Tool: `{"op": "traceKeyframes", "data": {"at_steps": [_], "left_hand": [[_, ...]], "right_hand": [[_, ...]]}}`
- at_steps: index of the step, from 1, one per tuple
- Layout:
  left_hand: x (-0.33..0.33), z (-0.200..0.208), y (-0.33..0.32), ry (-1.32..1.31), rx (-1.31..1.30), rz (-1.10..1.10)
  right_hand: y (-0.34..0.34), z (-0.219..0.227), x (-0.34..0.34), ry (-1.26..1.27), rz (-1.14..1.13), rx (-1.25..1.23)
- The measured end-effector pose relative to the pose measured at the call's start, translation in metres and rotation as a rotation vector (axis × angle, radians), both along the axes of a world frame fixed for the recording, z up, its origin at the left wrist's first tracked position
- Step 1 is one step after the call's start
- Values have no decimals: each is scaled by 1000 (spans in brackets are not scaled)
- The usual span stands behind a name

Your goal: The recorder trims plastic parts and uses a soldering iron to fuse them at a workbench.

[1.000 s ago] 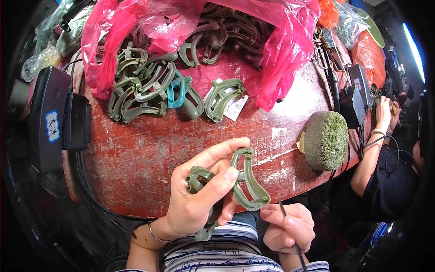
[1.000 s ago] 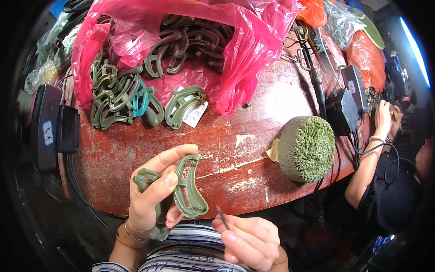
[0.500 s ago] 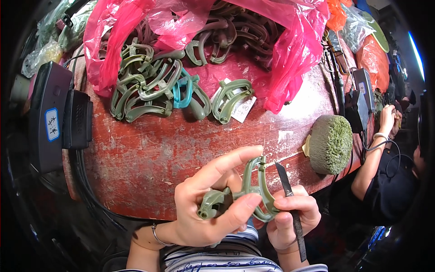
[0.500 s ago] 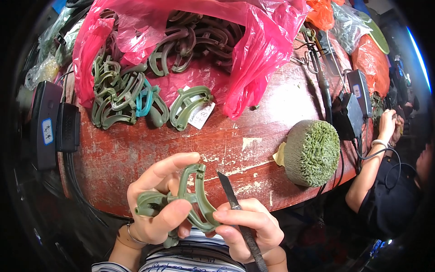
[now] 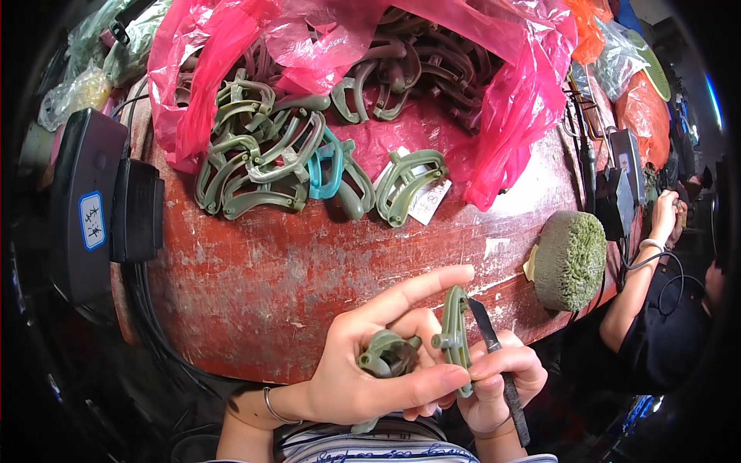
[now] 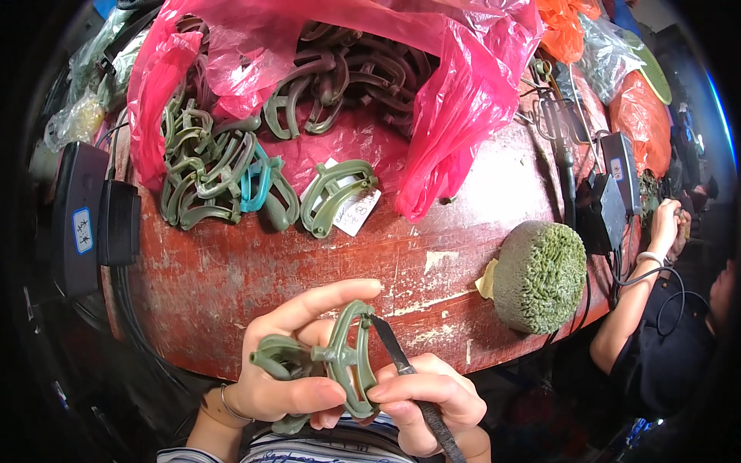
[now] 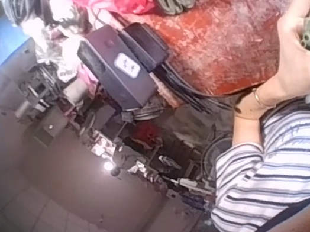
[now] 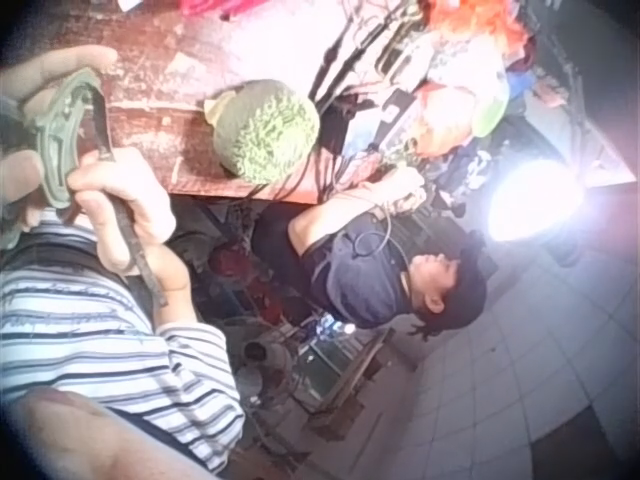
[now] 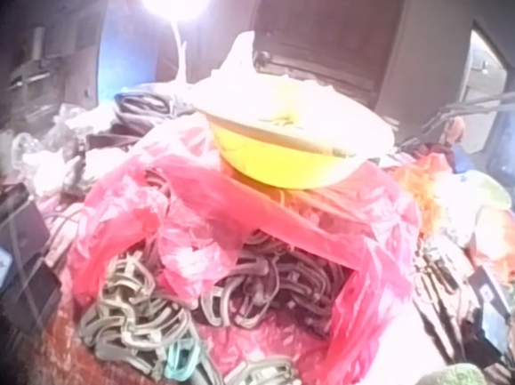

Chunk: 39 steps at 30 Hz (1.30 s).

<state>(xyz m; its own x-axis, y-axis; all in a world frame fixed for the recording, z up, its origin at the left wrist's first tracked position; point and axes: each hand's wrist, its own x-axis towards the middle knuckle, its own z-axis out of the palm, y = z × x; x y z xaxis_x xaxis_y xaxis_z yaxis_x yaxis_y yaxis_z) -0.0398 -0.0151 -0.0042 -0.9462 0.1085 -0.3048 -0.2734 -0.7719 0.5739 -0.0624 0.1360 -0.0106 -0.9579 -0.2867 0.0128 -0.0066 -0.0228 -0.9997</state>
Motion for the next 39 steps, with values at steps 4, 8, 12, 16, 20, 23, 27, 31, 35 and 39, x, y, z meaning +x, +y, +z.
{"op": "traceKeyframes", "data": {"at_steps": [4, 8, 12, 16, 20, 23, 27, 31, 35, 39], "left_hand": [[-5, 0, -1, -106, 43, -73], [-5, 0, -1, -81, 7, -92], [-2, -6, 5, -65, -94, -45], [-2, -2, 5, -63, -129, -69], [-2, 0, 4, -86, -196, -112], [-2, -5, 7, -53, -191, -89], [-5, -8, 10, -56, -198, -66], [-5, -2, 8, -50, -196, -76], [-8, -2, 8, -68, -197, -98], [-8, -2, 9, -84, -185, -88]], "right_hand": [[2, 6, -4, -23, 19, 40], [8, 8, -13, 196, 40, 182], [15, 8, -22, 238, 55, 239], [25, 19, -32, 190, 144, 184], [33, 21, -38, 402, 187, 279], [28, 25, -41, 385, 194, 267], [17, 13, -44, 436, 160, 278], [15, 16, -44, 502, 175, 311], [15, 14, -46, 490, 178, 303], [14, 13, -44, 541, 151, 346]]}}
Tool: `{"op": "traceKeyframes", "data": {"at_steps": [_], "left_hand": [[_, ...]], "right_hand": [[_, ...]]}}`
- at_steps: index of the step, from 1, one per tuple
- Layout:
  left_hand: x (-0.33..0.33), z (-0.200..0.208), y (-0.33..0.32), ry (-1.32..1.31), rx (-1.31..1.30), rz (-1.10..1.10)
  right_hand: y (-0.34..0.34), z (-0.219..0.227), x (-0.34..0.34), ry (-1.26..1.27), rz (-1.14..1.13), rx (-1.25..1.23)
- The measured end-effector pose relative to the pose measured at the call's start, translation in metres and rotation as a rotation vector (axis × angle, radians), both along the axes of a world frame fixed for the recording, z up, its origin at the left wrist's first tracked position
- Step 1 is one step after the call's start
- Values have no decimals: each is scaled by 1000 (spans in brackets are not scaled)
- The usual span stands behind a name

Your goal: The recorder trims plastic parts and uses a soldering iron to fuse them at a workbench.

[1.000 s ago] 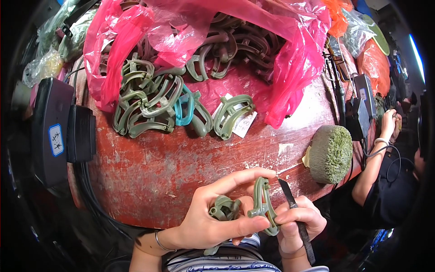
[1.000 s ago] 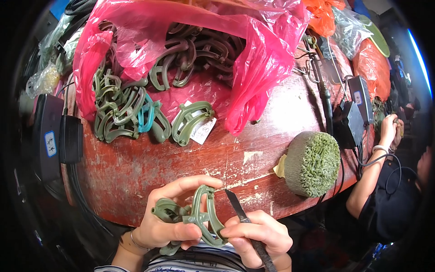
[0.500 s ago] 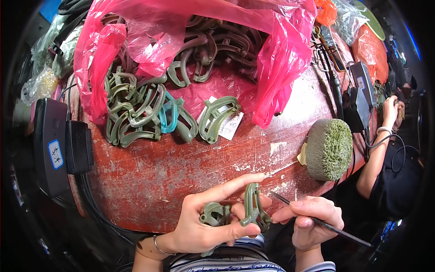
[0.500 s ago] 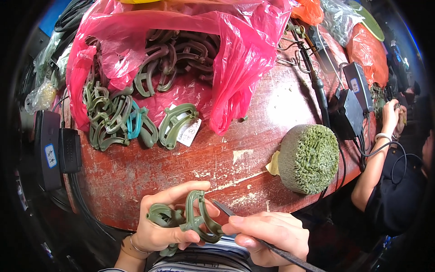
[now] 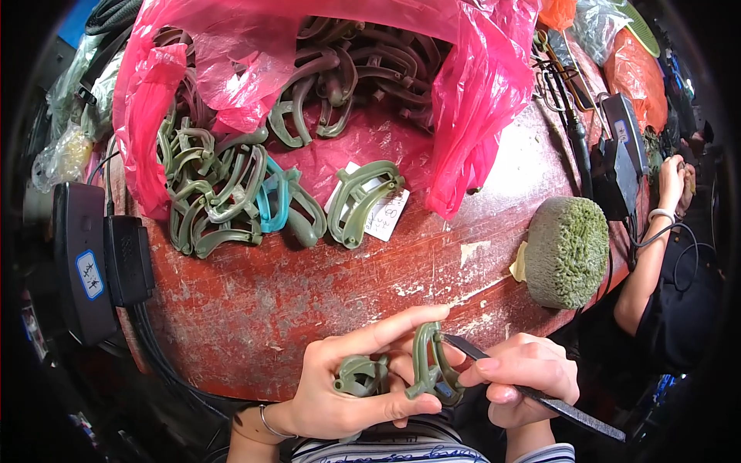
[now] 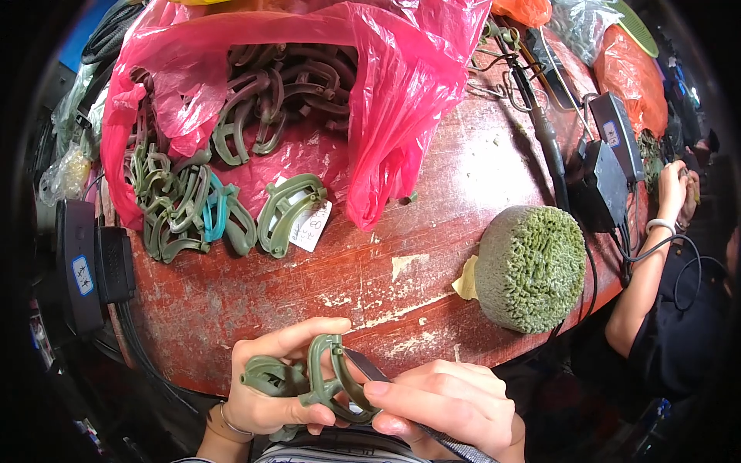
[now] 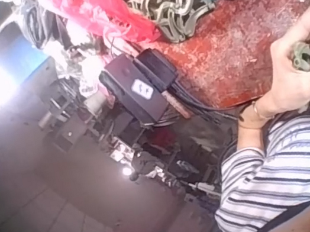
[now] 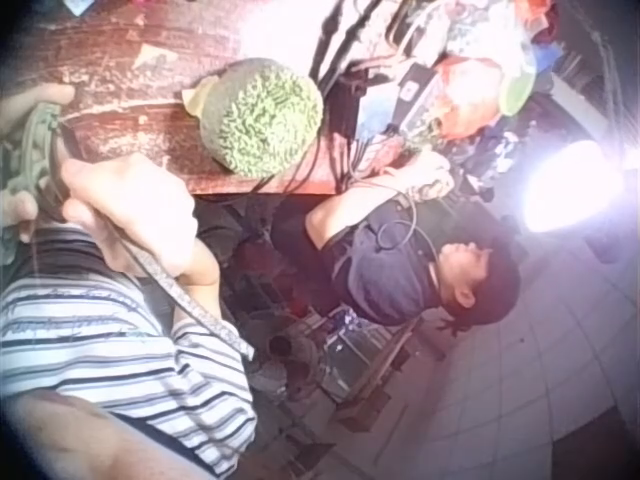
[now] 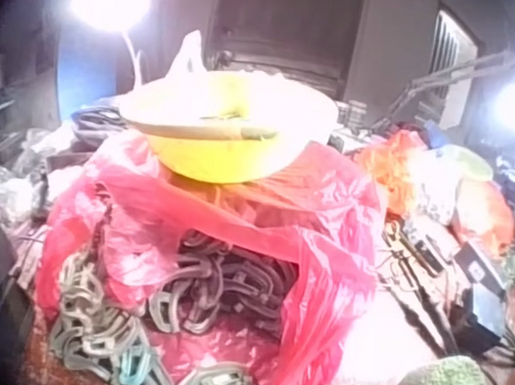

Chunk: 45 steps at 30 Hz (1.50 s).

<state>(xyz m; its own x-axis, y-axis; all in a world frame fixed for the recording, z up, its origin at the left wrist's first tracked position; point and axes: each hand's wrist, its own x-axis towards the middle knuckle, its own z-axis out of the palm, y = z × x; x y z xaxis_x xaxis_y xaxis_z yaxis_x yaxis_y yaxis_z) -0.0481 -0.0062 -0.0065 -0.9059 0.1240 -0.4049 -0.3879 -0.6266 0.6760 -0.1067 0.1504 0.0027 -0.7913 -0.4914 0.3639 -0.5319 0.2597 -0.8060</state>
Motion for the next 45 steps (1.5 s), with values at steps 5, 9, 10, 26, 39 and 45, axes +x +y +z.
{"op": "traceKeyframes", "data": {"at_steps": [5, 9, 10, 26, 39, 45], "left_hand": [[1, 0, 1, 10, 3, 6], [1, 0, 3, 20, 21, 4], [3, -2, 2, 21, 12, 5], [2, -2, -1, 39, -34, 11], [3, -5, -5, 90, -40, -65], [2, -8, -5, 109, -25, -81]], "right_hand": [[0, 0, 0, -3, 22, -8], [4, 4, 0, 13, 36, 12], [3, 2, 0, 14, 62, 22], [0, 4, 8, 156, 56, 140], [-2, 10, 1, 157, 80, 139], [-4, 15, -4, 154, 125, 149]]}}
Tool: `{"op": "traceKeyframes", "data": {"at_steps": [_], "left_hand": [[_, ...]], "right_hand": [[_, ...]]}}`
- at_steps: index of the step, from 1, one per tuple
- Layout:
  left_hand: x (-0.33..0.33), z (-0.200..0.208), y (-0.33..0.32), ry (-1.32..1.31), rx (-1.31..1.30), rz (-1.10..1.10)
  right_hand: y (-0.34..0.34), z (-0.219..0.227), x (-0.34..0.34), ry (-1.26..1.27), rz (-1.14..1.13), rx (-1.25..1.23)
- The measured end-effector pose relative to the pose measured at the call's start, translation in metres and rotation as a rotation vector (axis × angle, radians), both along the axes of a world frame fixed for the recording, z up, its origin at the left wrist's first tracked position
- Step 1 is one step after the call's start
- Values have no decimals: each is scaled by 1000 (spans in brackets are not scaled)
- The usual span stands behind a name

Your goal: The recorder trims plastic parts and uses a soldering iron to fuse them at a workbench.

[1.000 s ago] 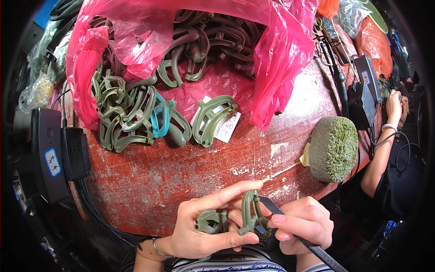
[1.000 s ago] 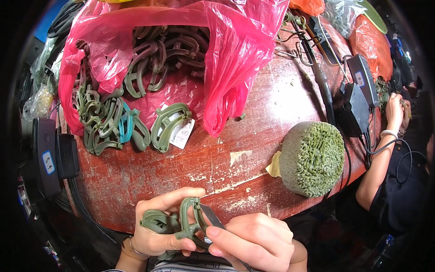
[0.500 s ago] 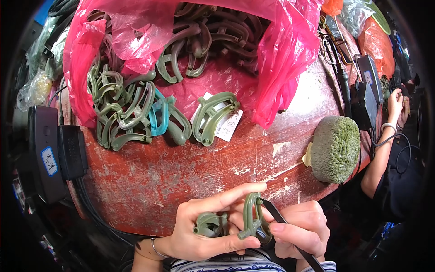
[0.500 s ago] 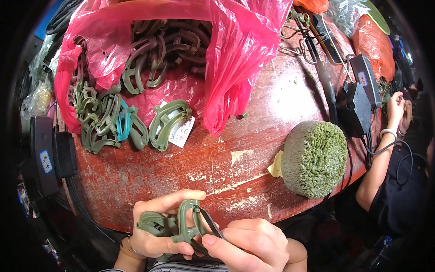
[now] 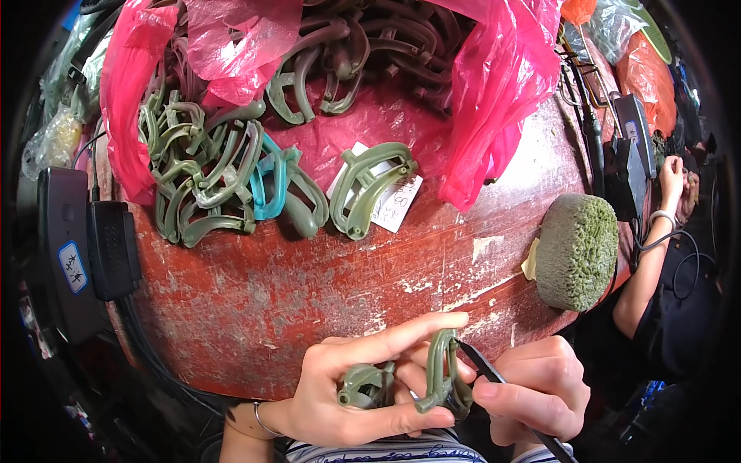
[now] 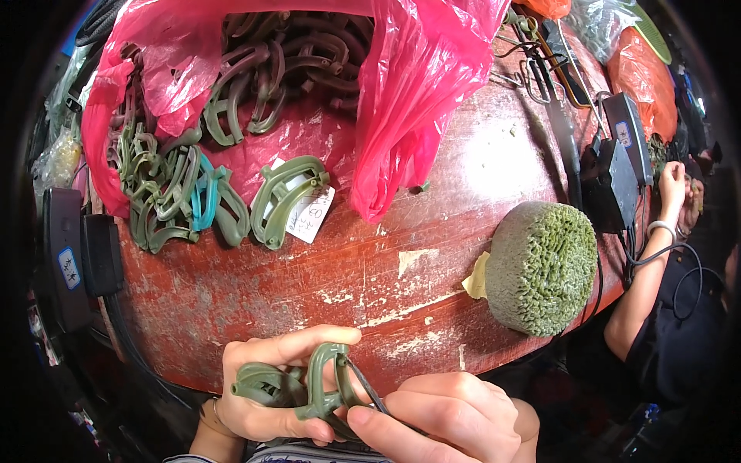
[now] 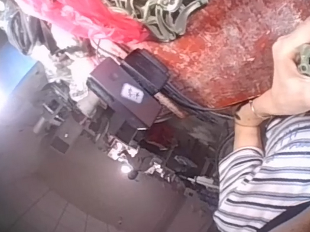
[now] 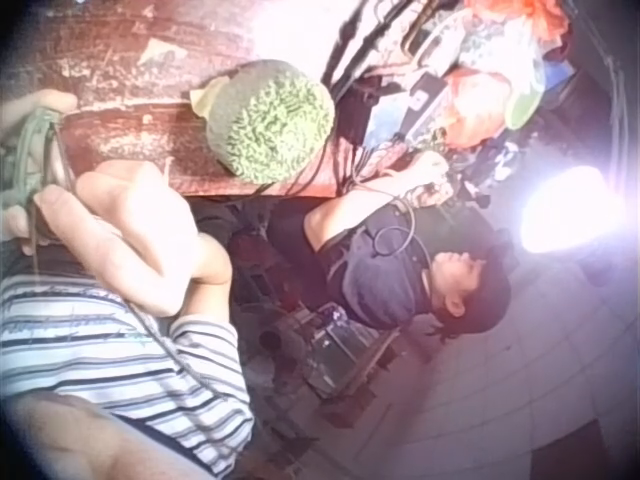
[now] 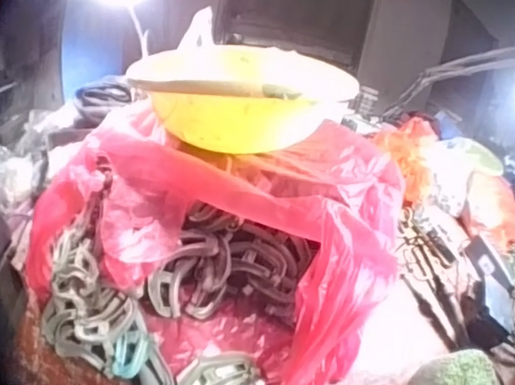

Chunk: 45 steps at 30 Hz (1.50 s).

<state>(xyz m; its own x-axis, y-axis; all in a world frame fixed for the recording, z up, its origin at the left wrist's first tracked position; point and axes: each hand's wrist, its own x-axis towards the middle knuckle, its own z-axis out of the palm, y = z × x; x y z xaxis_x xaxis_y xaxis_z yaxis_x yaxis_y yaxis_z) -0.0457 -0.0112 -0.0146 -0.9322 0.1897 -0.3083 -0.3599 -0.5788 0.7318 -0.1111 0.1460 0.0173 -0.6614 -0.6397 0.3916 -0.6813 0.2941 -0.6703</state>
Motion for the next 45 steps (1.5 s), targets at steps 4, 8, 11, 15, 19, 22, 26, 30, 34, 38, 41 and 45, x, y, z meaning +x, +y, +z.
{"op": "traceKeyframes", "data": {"at_steps": [4, 8, 11, 15, 19, 22, 26, 30, 34, 38, 41, 45], "left_hand": [[0, 1, 0, -6, 14, 9], [-1, 2, -1, 11, -31, 2], [-2, 1, 0, 35, -55, -7], [-2, 2, 0, 51, -105, -10], [-2, 5, 0, 21, -176, 11], [-4, 5, 2, 35, -209, 8], [-4, 7, 2, 36, -206, 0], [0, 1, -8, 100, -149, -61], [-6, 3, -3, 146, -140, -96], [-3, 3, -4, 102, -112, -100], [-4, 6, 1, -17, -17, -51], [-2, 4, 2, -104, 98, -16]], "right_hand": [[-1, 3, -3, 25, 34, 38], [-1, 6, -7, 54, 74, 75], [0, 10, -9, 65, 98, 89], [-2, 11, -13, 71, 124, 100], [-6, 14, -15, 100, 156, 115], [-6, 17, -16, 140, 168, 141], [-7, 27, -22, 171, 258, 210], [-14, 22, -21, 178, 286, 243], [-9, 40, -27, 183, 337, 287], [-7, 31, -35, 344, 489, 320], [-3, 31, -45, 313, 538, 238], [5, 25, -35, -108, 172, 8]]}}
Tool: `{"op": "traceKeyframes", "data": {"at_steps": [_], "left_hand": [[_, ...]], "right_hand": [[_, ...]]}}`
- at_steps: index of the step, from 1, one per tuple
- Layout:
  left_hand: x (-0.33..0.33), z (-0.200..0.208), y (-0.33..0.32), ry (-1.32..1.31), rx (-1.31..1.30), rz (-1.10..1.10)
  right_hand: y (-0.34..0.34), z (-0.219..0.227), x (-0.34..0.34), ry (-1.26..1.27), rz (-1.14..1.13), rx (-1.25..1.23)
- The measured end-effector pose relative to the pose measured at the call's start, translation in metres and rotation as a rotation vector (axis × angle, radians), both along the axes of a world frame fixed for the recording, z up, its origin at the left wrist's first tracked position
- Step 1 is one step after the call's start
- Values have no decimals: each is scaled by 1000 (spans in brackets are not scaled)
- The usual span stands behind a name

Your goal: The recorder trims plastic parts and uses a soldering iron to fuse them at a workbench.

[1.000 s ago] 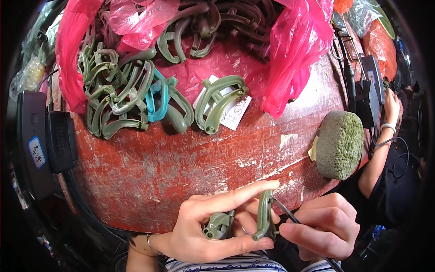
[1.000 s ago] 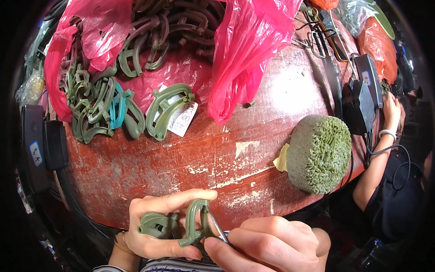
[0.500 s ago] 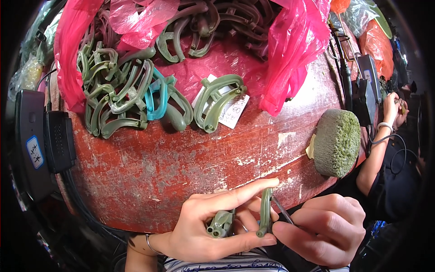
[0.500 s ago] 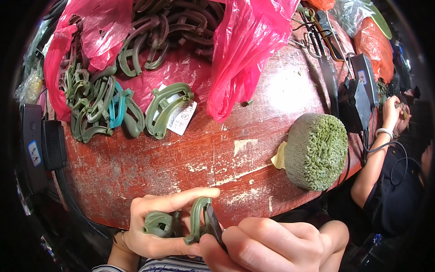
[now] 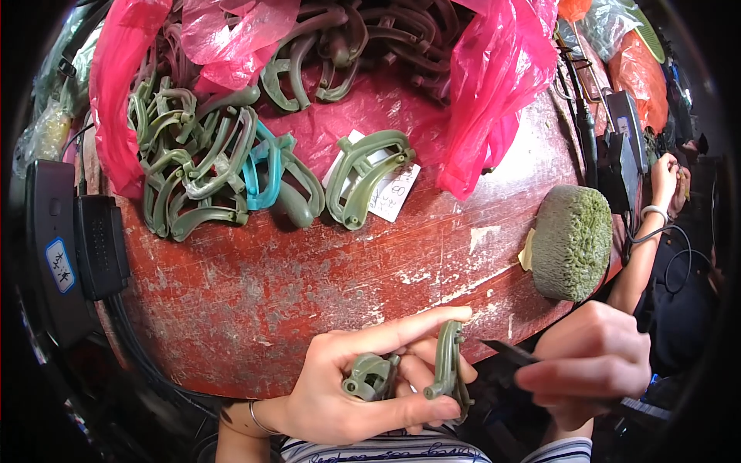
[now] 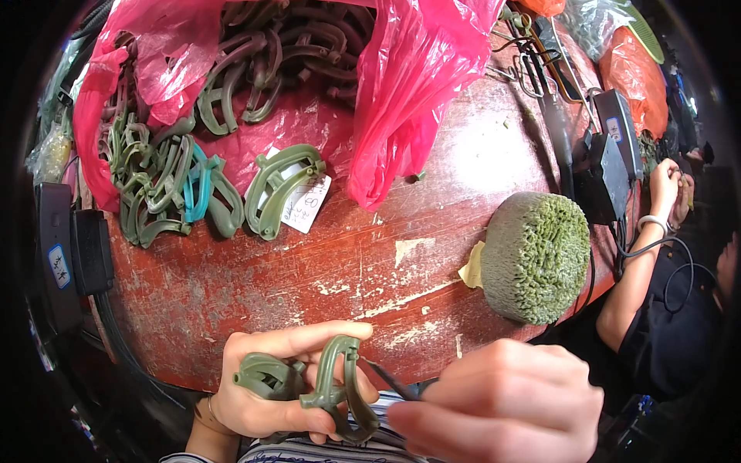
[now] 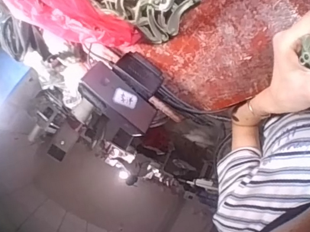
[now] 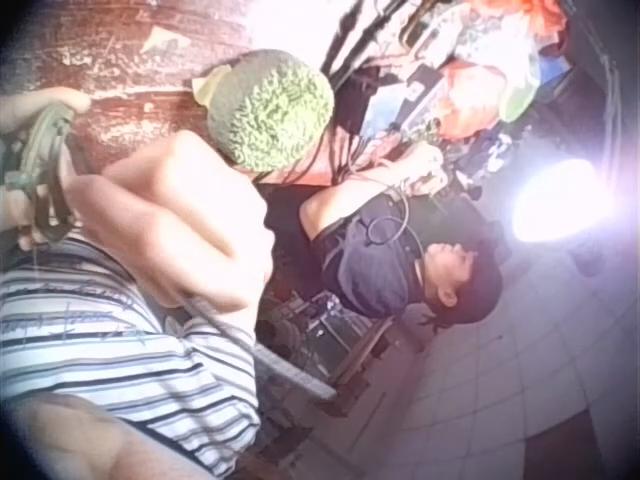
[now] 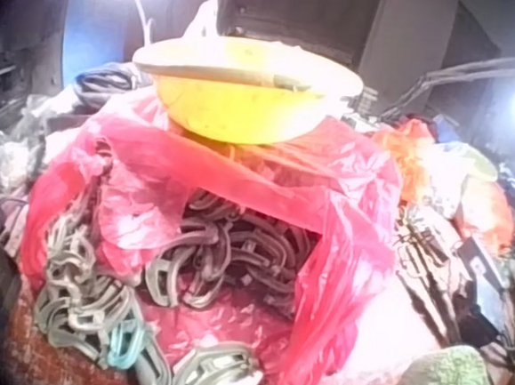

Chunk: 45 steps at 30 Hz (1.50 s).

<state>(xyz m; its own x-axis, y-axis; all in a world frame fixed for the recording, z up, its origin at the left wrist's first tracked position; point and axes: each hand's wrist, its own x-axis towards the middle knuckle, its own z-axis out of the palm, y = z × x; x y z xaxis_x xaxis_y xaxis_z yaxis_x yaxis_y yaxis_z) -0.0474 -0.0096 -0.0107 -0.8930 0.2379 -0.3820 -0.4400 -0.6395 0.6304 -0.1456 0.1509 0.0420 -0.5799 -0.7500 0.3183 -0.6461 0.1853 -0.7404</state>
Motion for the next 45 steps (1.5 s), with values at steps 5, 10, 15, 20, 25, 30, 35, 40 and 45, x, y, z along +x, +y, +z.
{"op": "traceKeyframes", "data": {"at_steps": [5, 10, 15, 20, 25, 30, 35, 40, 45], "left_hand": [[0, -2, -2, -17, 68, 1], [-1, -1, -2, -17, 15, -24], [1, -5, -2, -17, 10, -12], [0, -4, -2, -5, 10, -22], [1, -3, -4, 49, -45, -46], [2, -5, -3, 79, -2, -50], [-1, -1, 0, -18, -30, -18], [1, -4, -4, 62, -11, -79], [0, -3, -6, 39, 42, -71]], "right_hand": [[7, -15, 8, -160, -115, -121], [0, -21, 18, -36, -147, -47], [-2, -26, 22, -7, -197, -56], [-2, -24, 20, 46, -136, -33], [-2, -24, 21, 38, -107, -34], [-1, -27, 21, 62, -101, -19], [2, -31, 11, 172, -31, -61], [4, -37, 10, 39, -11, -180], [16, -40, 0, -351, -93, -327]]}}
